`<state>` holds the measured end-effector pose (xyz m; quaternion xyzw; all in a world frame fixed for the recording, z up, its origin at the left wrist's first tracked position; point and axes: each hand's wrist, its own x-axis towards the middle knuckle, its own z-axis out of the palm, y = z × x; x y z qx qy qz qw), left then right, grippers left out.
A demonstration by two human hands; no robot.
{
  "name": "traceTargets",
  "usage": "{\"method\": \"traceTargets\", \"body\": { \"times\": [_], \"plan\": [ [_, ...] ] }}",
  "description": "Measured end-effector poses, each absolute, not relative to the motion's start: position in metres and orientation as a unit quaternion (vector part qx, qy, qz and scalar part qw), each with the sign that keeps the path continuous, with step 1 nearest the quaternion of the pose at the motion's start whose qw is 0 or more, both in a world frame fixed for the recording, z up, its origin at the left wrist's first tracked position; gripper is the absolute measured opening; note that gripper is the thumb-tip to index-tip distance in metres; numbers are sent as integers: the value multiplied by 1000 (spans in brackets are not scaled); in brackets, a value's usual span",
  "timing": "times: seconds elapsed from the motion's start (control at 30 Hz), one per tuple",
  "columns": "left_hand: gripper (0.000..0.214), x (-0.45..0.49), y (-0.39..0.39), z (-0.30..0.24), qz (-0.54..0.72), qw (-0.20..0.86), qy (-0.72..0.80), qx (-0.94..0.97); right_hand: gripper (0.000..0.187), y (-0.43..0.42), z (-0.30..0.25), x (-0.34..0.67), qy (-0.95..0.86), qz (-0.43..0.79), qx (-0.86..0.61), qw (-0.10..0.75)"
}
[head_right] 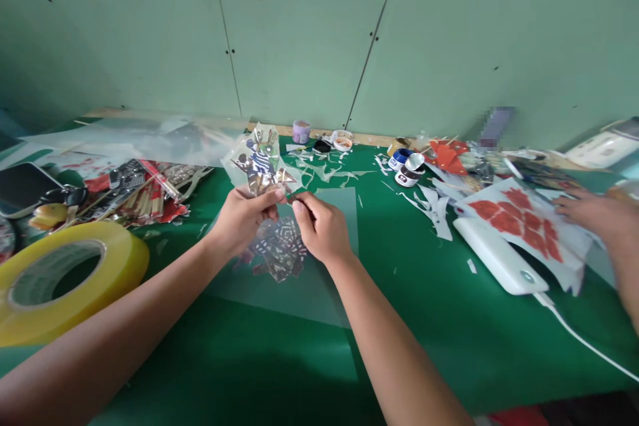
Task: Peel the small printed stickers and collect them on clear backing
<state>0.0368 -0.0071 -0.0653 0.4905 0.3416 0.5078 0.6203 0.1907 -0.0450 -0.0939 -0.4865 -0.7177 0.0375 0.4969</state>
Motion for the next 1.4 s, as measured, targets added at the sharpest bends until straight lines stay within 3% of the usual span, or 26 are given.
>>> {"method": "traceTargets", "body": {
  "times": [0.4, 1.4],
  "plan": [
    [14, 38, -8, -68, 489, 702, 294, 425, 23, -43, -96, 189, -730, -45, -487, 477],
    [20, 45, -11, -70, 541, 649, 295, 447, 27, -41, -101, 190, -712, -168, -493, 471]
  ]
}}
